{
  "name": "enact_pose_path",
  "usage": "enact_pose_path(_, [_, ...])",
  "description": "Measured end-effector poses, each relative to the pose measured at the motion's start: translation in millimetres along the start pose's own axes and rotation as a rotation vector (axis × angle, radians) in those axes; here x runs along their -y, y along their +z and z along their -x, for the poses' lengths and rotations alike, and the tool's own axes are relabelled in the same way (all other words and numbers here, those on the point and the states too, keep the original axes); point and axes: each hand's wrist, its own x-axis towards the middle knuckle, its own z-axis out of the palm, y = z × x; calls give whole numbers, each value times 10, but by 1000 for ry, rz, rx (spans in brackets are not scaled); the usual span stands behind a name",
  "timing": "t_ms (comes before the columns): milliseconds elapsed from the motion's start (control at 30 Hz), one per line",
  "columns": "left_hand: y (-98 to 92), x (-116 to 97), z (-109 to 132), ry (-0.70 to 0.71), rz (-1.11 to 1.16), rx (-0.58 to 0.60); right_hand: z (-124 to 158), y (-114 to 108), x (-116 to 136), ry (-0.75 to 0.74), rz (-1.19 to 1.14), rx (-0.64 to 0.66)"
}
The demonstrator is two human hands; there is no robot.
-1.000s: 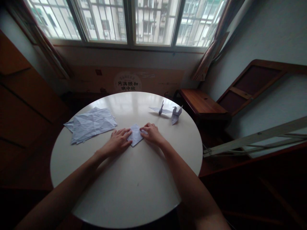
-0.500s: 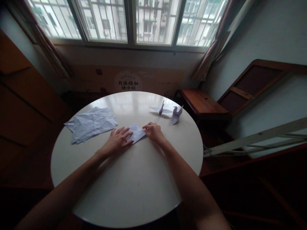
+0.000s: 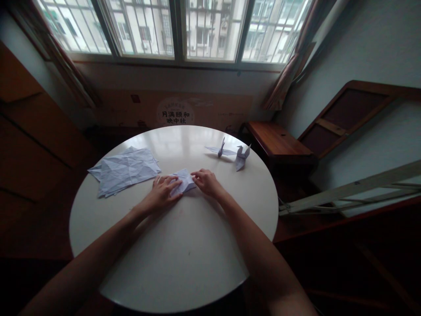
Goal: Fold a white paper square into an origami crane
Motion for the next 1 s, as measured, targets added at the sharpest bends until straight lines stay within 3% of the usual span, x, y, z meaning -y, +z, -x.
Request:
enact_pose_path(367, [-18, 12, -20, 32, 67, -37, -6, 34, -22, -55, -259, -15])
enact_pose_path(500, [-28, 31, -36, 58, 74, -47, -10, 50, -75, -139, -192, 1])
enact_pose_path(733, [-57, 12, -50, 52, 108, -62, -4, 93, -179, -107, -72, 5])
enact_pose_path(1000, [-93, -51, -46, 17, 123, -69, 21, 47, -112, -149, -79, 10])
